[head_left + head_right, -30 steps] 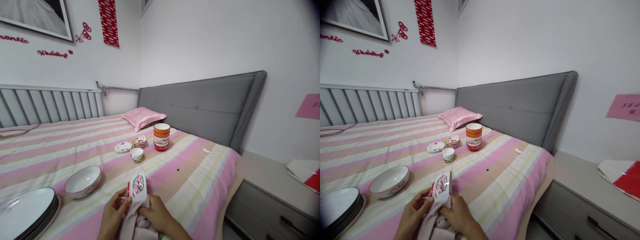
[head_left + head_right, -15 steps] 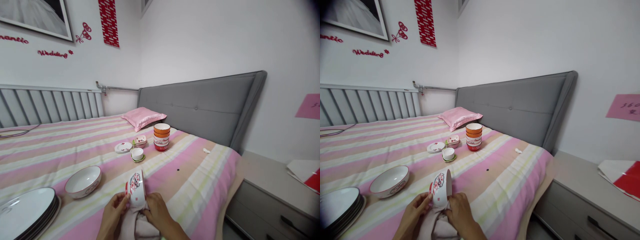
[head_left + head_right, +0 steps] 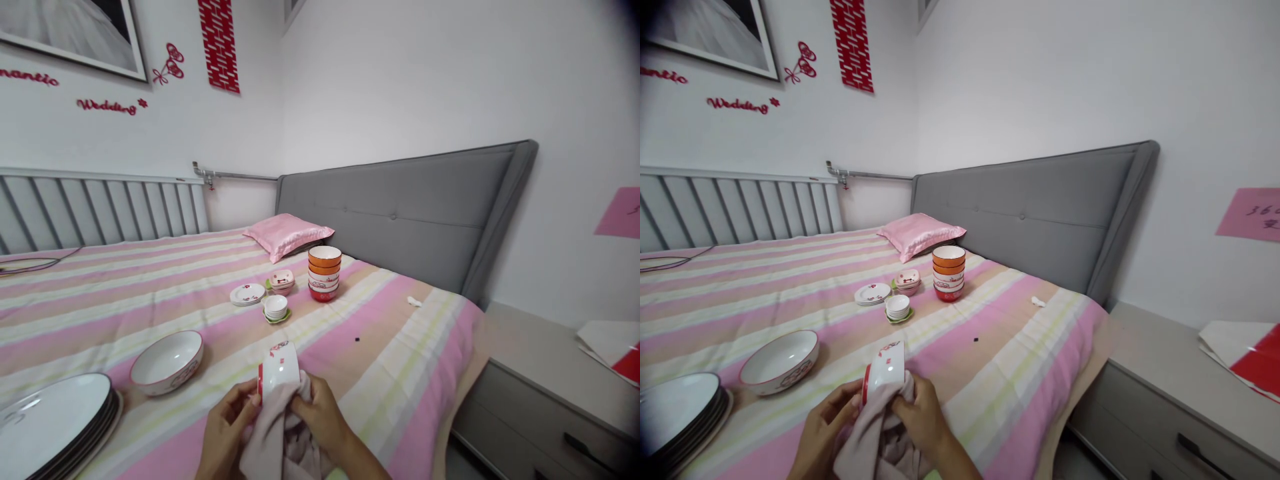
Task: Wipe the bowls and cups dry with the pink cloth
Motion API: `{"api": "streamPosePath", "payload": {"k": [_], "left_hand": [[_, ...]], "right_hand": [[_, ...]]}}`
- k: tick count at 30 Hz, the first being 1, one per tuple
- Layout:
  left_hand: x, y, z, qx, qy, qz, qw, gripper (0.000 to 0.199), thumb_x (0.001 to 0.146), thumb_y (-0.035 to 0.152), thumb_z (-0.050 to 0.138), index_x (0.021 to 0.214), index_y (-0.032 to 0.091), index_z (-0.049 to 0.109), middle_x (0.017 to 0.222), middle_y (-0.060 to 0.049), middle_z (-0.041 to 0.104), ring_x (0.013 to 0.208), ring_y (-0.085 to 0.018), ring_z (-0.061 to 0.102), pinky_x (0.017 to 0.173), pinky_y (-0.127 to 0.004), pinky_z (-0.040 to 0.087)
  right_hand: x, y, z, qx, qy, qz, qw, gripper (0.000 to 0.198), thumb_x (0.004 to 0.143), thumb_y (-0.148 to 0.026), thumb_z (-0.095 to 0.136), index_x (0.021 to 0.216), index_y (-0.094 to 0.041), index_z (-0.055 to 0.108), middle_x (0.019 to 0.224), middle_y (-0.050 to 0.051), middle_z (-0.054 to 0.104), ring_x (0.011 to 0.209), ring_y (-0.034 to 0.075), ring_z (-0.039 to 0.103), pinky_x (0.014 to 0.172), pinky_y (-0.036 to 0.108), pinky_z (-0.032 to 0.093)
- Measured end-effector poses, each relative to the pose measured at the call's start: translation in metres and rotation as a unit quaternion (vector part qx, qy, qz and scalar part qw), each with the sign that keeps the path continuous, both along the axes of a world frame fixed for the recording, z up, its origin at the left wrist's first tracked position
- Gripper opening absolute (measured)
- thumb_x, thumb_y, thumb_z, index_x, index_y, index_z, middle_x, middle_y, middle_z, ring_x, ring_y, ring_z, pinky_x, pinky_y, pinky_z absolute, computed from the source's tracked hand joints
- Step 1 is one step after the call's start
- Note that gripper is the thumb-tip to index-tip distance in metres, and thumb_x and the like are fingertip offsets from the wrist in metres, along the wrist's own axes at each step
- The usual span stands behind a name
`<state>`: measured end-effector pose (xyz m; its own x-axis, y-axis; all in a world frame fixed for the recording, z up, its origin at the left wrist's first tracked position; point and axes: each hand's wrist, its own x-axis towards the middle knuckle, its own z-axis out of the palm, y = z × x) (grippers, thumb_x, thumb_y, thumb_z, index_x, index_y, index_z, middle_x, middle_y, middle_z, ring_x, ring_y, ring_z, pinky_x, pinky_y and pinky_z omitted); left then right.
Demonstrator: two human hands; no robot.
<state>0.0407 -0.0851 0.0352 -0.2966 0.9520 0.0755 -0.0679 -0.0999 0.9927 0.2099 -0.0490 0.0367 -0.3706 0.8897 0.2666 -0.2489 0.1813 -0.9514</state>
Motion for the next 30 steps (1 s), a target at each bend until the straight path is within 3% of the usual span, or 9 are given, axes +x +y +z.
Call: {"api": "streamPosePath", "payload": {"k": [5, 10, 13, 15, 19, 22, 25, 30], "left_hand": [[-0.002, 0.001, -0.004, -0.009, -0.001, -0.017, 1.0, 0.047, 0.063, 0.047, 0.077, 0.097, 0.016, 0.07, 0.093, -0.008, 0.07, 0.085, -0.026, 0.063, 0.07, -0.029, 0.05], [-0.004, 0.002, -0.005, -0.016, 0.007, -0.01, 1.0, 0.05, 0.065, 0.048, 0.076, 0.101, 0.014, 0.068, 0.069, -0.003, 0.065, 0.07, -0.019, 0.058, 0.061, -0.025, 0.045], [-0.002, 0.001, -0.001, -0.012, 0.012, 0.01, 1.0, 0.053, 0.062, 0.05, 0.077, 0.099, 0.013, 0.069, 0.067, -0.001, 0.064, 0.062, -0.015, 0.052, 0.056, -0.023, 0.041], [0.0, 0.0, 0.003, -0.017, 0.009, 0.018, 1.0, 0.057, 0.058, 0.052, 0.078, 0.098, 0.013, 0.069, 0.064, -0.001, 0.063, 0.059, -0.014, 0.049, 0.056, -0.022, 0.039], [0.002, -0.001, 0.007, -0.03, -0.012, 0.027, 0.999, 0.062, 0.054, 0.054, 0.08, 0.099, 0.012, 0.069, 0.059, 0.001, 0.059, 0.057, -0.013, 0.046, 0.056, -0.022, 0.039], [0.003, -0.001, 0.006, -0.032, -0.024, 0.027, 0.999, 0.063, 0.056, 0.053, 0.079, 0.103, 0.012, 0.068, 0.059, 0.002, 0.058, 0.057, -0.013, 0.045, 0.056, -0.022, 0.038], [0.003, 0.0, 0.003, -0.027, -0.016, 0.021, 0.999, 0.063, 0.061, 0.05, 0.077, 0.11, 0.013, 0.066, 0.062, 0.002, 0.058, 0.058, -0.013, 0.046, 0.055, -0.023, 0.037], [0.0, 0.004, -0.005, -0.039, 0.01, 0.014, 0.999, 0.077, 0.06, 0.05, 0.076, 0.124, 0.012, 0.059, 0.064, 0.002, 0.061, 0.06, -0.015, 0.051, 0.056, -0.024, 0.039]], "right_hand": [[0.0, -0.002, 0.004, -0.01, 0.001, 0.0, 1.0, 0.02, 0.075, -0.025, 0.065, 0.092, -0.013, 0.068, 0.086, 0.003, 0.069, 0.085, 0.021, 0.062, 0.077, 0.03, 0.049], [0.0, -0.005, -0.003, 0.035, -0.114, 0.009, 0.993, 0.019, 0.076, -0.022, 0.062, 0.091, -0.016, 0.07, 0.083, 0.0, 0.07, 0.077, 0.018, 0.062, 0.068, 0.024, 0.047], [0.0, -0.005, -0.011, 0.077, -0.193, 0.008, 0.978, 0.016, 0.075, -0.019, 0.06, 0.086, -0.017, 0.071, 0.081, 0.0, 0.071, 0.074, 0.017, 0.063, 0.065, 0.022, 0.045], [0.0, -0.004, -0.018, 0.12, -0.257, -0.015, 0.959, 0.017, 0.073, -0.019, 0.063, 0.087, -0.018, 0.072, 0.084, 0.002, 0.072, 0.078, 0.02, 0.064, 0.07, 0.025, 0.045], [-0.001, 0.001, -0.031, 0.207, -0.397, -0.086, 0.89, 0.026, 0.07, -0.019, 0.069, 0.095, -0.013, 0.072, 0.093, 0.012, 0.071, 0.095, 0.029, 0.062, 0.092, 0.038, 0.042], [-0.003, 0.005, -0.039, 0.239, -0.439, -0.082, 0.862, 0.033, 0.071, -0.018, 0.068, 0.103, -0.011, 0.069, 0.1, 0.016, 0.069, 0.104, 0.03, 0.059, 0.103, 0.042, 0.034], [-0.004, 0.006, -0.041, 0.239, -0.443, -0.084, 0.86, 0.029, 0.073, -0.017, 0.066, 0.102, -0.012, 0.069, 0.099, 0.015, 0.069, 0.102, 0.029, 0.06, 0.104, 0.043, 0.033], [-0.002, 0.004, -0.033, 0.209, -0.395, -0.101, 0.889, 0.021, 0.074, -0.015, 0.064, 0.093, -0.016, 0.07, 0.091, 0.01, 0.071, 0.094, 0.026, 0.062, 0.097, 0.039, 0.038]]}}
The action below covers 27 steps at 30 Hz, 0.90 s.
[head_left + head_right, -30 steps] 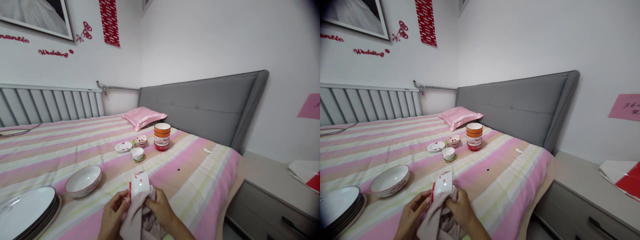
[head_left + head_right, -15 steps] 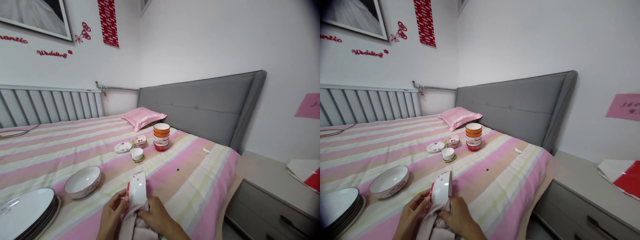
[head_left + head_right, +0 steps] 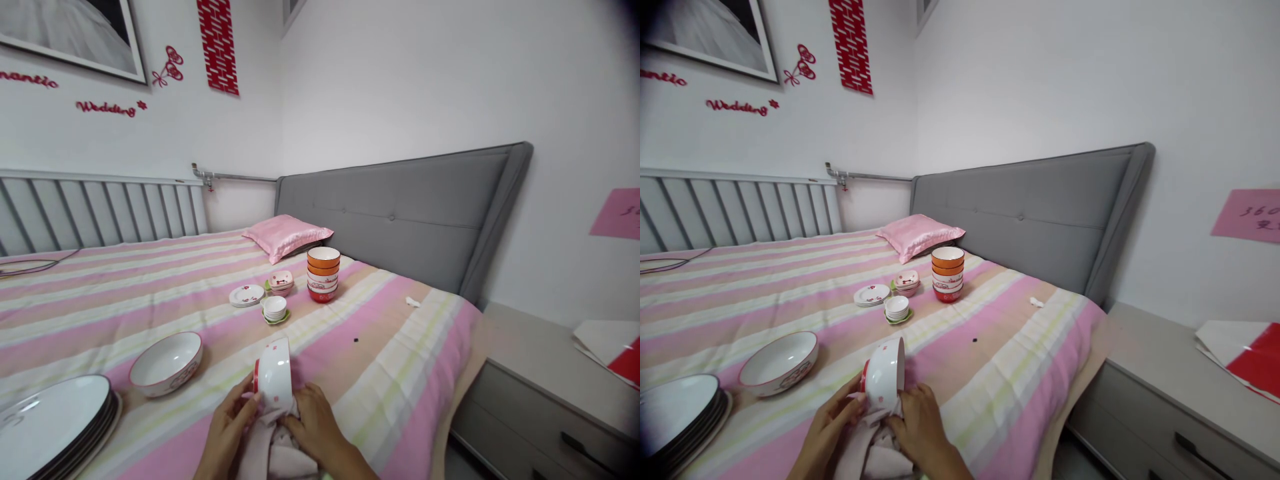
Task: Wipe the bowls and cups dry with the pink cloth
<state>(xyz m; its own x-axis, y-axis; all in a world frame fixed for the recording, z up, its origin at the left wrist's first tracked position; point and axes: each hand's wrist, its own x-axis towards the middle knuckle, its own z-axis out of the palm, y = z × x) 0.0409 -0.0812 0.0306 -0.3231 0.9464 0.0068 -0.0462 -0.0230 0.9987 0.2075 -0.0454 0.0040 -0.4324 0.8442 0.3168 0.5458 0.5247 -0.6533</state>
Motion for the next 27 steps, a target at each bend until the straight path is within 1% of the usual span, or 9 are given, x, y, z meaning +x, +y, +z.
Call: {"api": "streamPosePath", "payload": {"k": [4, 9, 12, 14, 19, 22, 24, 26, 27], "left_hand": [[-0.006, 0.008, -0.011, 0.005, 0.021, -0.001, 1.0, 0.08, 0.057, 0.05, 0.076, 0.123, 0.01, 0.06, 0.075, -0.003, 0.068, 0.069, -0.02, 0.059, 0.066, -0.029, 0.046], [-0.012, 0.013, -0.019, 0.007, 0.034, 0.007, 0.999, 0.078, 0.057, 0.052, 0.075, 0.12, 0.01, 0.058, 0.078, -0.005, 0.07, 0.069, -0.022, 0.062, 0.064, -0.031, 0.049], [-0.012, 0.012, -0.018, 0.0, 0.038, 0.018, 0.999, 0.063, 0.055, 0.055, 0.075, 0.1, 0.013, 0.063, 0.079, -0.006, 0.07, 0.063, -0.021, 0.061, 0.056, -0.03, 0.047], [-0.012, 0.011, -0.016, -0.004, 0.052, 0.03, 0.998, 0.054, 0.056, 0.057, 0.074, 0.086, 0.014, 0.065, 0.075, -0.006, 0.07, 0.061, -0.019, 0.059, 0.054, -0.028, 0.045], [-0.009, 0.006, -0.01, -0.026, 0.073, 0.044, 0.996, 0.05, 0.052, 0.059, 0.076, 0.069, 0.013, 0.068, 0.061, -0.005, 0.066, 0.056, -0.017, 0.054, 0.054, -0.027, 0.043], [-0.006, 0.003, -0.002, -0.016, 0.079, 0.044, 0.996, 0.047, 0.052, 0.059, 0.076, 0.066, 0.014, 0.069, 0.058, -0.004, 0.065, 0.056, -0.017, 0.052, 0.053, -0.026, 0.041], [-0.004, 0.001, 0.002, 0.004, 0.077, 0.046, 0.996, 0.044, 0.055, 0.057, 0.076, 0.065, 0.015, 0.069, 0.06, -0.004, 0.066, 0.057, -0.017, 0.053, 0.054, -0.025, 0.042], [-0.001, -0.001, 0.004, 0.023, 0.069, 0.049, 0.996, 0.04, 0.058, 0.054, 0.076, 0.067, 0.016, 0.07, 0.063, -0.004, 0.067, 0.059, -0.017, 0.055, 0.056, -0.025, 0.043], [-0.001, -0.001, 0.004, 0.03, 0.062, 0.047, 0.996, 0.039, 0.058, 0.053, 0.077, 0.069, 0.016, 0.07, 0.065, -0.004, 0.068, 0.06, -0.017, 0.056, 0.057, -0.025, 0.044]], "right_hand": [[0.001, -0.001, 0.006, -0.017, 0.013, -0.017, 1.0, 0.017, 0.072, -0.012, 0.063, 0.087, -0.015, 0.07, 0.088, 0.009, 0.071, 0.091, 0.026, 0.062, 0.09, 0.036, 0.041], [0.001, 0.001, 0.004, -0.015, -0.005, -0.008, 1.0, 0.018, 0.073, -0.015, 0.064, 0.09, -0.014, 0.071, 0.09, 0.01, 0.071, 0.093, 0.026, 0.062, 0.094, 0.036, 0.038], [0.0, 0.001, 0.005, -0.016, -0.011, -0.007, 1.0, 0.017, 0.074, -0.015, 0.063, 0.089, -0.014, 0.071, 0.089, 0.01, 0.072, 0.092, 0.025, 0.062, 0.094, 0.035, 0.038], [0.0, 0.001, 0.006, -0.019, -0.009, -0.004, 1.0, 0.017, 0.075, -0.014, 0.062, 0.089, -0.014, 0.071, 0.088, 0.01, 0.072, 0.091, 0.024, 0.062, 0.094, 0.035, 0.038], [0.001, 0.001, 0.003, -0.02, 0.019, -0.005, 1.0, 0.018, 0.074, -0.014, 0.061, 0.089, -0.015, 0.071, 0.089, 0.009, 0.072, 0.092, 0.024, 0.062, 0.095, 0.035, 0.037], [0.003, -0.002, 0.007, -0.032, 0.067, -0.013, 0.997, 0.019, 0.072, -0.013, 0.061, 0.088, -0.014, 0.071, 0.089, 0.009, 0.071, 0.095, 0.026, 0.06, 0.093, 0.036, 0.039], [0.005, -0.006, 0.016, -0.072, 0.133, 0.008, 0.989, 0.02, 0.071, -0.013, 0.06, 0.088, -0.015, 0.07, 0.087, 0.007, 0.07, 0.091, 0.025, 0.061, 0.085, 0.033, 0.044], [0.006, -0.009, 0.028, -0.136, 0.223, 0.063, 0.963, 0.02, 0.074, -0.015, 0.057, 0.089, -0.016, 0.07, 0.084, 0.004, 0.07, 0.083, 0.022, 0.063, 0.075, 0.029, 0.047], [0.006, -0.011, 0.034, -0.161, 0.273, 0.084, 0.945, 0.021, 0.076, -0.017, 0.057, 0.092, -0.016, 0.07, 0.085, 0.003, 0.07, 0.082, 0.021, 0.063, 0.074, 0.029, 0.048]]}}
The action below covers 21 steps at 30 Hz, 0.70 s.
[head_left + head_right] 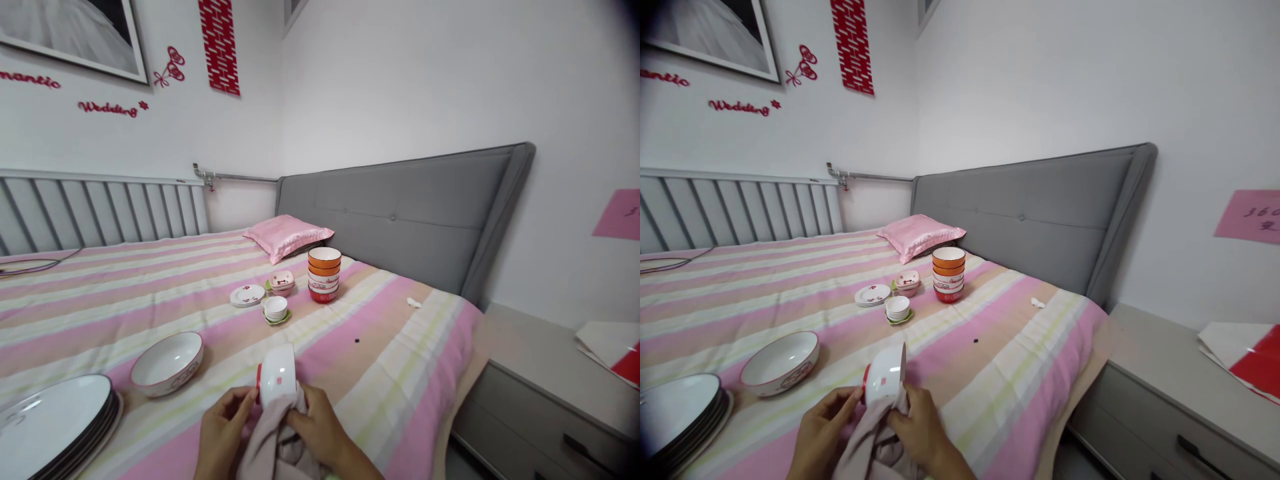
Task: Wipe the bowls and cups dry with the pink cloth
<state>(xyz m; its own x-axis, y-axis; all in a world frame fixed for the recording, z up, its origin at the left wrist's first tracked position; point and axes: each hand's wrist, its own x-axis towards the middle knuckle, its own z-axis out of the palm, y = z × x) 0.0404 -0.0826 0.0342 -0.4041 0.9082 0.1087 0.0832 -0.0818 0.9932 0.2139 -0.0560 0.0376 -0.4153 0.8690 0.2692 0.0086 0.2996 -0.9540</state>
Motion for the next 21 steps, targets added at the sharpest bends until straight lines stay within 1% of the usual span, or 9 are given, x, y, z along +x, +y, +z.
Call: {"api": "streamPosePath", "payload": {"k": [2, 4, 7, 10, 13, 17, 19, 21], "left_hand": [[0.001, 0.0, -0.001, 0.007, -0.021, -0.013, 1.0, 0.04, 0.058, 0.051, 0.078, 0.075, 0.016, 0.072, 0.072, -0.005, 0.07, 0.065, -0.018, 0.058, 0.061, -0.025, 0.046], [0.002, 0.0, -0.003, 0.001, -0.041, -0.036, 0.998, 0.045, 0.058, 0.05, 0.078, 0.085, 0.015, 0.072, 0.075, -0.006, 0.07, 0.066, -0.019, 0.06, 0.061, -0.027, 0.047], [0.004, -0.001, -0.004, -0.009, -0.043, -0.058, 0.997, 0.054, 0.061, 0.05, 0.077, 0.1, 0.014, 0.07, 0.067, -0.004, 0.067, 0.059, -0.017, 0.057, 0.054, -0.025, 0.044], [0.006, -0.002, 0.0, -0.007, -0.037, -0.059, 0.998, 0.057, 0.059, 0.051, 0.078, 0.103, 0.015, 0.07, 0.068, -0.004, 0.066, 0.057, -0.016, 0.056, 0.051, -0.025, 0.043], [0.008, -0.004, 0.005, 0.001, -0.038, -0.061, 0.997, 0.057, 0.057, 0.05, 0.079, 0.103, 0.016, 0.072, 0.075, -0.005, 0.068, 0.062, -0.019, 0.058, 0.054, -0.027, 0.046], [0.01, -0.006, 0.012, 0.014, -0.03, -0.07, 0.997, 0.055, 0.058, 0.048, 0.079, 0.104, 0.017, 0.072, 0.083, -0.007, 0.069, 0.069, -0.021, 0.06, 0.06, -0.029, 0.049], [0.01, -0.006, 0.013, 0.014, -0.022, -0.067, 0.997, 0.056, 0.059, 0.048, 0.079, 0.105, 0.017, 0.072, 0.085, -0.007, 0.069, 0.07, -0.021, 0.059, 0.06, -0.029, 0.049], [0.009, -0.006, 0.012, 0.011, -0.011, -0.065, 0.998, 0.058, 0.06, 0.048, 0.078, 0.11, 0.017, 0.07, 0.086, -0.007, 0.069, 0.068, -0.019, 0.058, 0.058, -0.027, 0.047]], "right_hand": [[-0.001, -0.001, 0.007, -0.038, 0.088, 0.016, 0.995, 0.021, 0.079, -0.023, 0.059, 0.095, -0.015, 0.069, 0.088, 0.003, 0.07, 0.084, 0.021, 0.063, 0.077, 0.03, 0.049], [-0.002, 0.0, 0.009, -0.067, 0.143, 0.01, 0.987, 0.026, 0.08, -0.033, 0.063, 0.095, -0.013, 0.069, 0.089, 0.005, 0.07, 0.086, 0.022, 0.064, 0.081, 0.033, 0.05], [-0.004, 0.002, 0.007, -0.099, 0.173, 0.002, 0.98, 0.036, 0.078, -0.043, 0.067, 0.096, -0.013, 0.068, 0.091, 0.007, 0.07, 0.09, 0.024, 0.064, 0.085, 0.037, 0.05], [-0.004, 0.002, 0.007, -0.098, 0.177, 0.017, 0.979, 0.041, 0.078, -0.044, 0.068, 0.106, -0.015, 0.067, 0.097, 0.008, 0.07, 0.102, 0.026, 0.062, 0.091, 0.039, 0.047], [-0.003, 0.001, 0.009, -0.082, 0.148, 0.045, 0.985, 0.041, 0.078, -0.042, 0.067, 0.11, -0.016, 0.066, 0.097, 0.007, 0.07, 0.102, 0.025, 0.063, 0.09, 0.038, 0.048], [-0.001, -0.002, 0.004, -0.038, 0.039, 0.035, 0.998, 0.03, 0.079, -0.038, 0.064, 0.099, -0.017, 0.071, 0.09, 0.005, 0.072, 0.088, 0.024, 0.066, 0.081, 0.035, 0.051], [-0.002, -0.003, -0.001, 0.003, -0.019, 0.022, 1.0, 0.024, 0.079, -0.032, 0.062, 0.097, -0.019, 0.072, 0.09, 0.004, 0.073, 0.086, 0.023, 0.066, 0.08, 0.033, 0.051], [-0.004, -0.004, -0.008, 0.061, -0.076, -0.011, 0.995, 0.024, 0.077, -0.026, 0.061, 0.098, -0.022, 0.072, 0.093, 0.003, 0.073, 0.088, 0.023, 0.066, 0.081, 0.032, 0.05]]}}
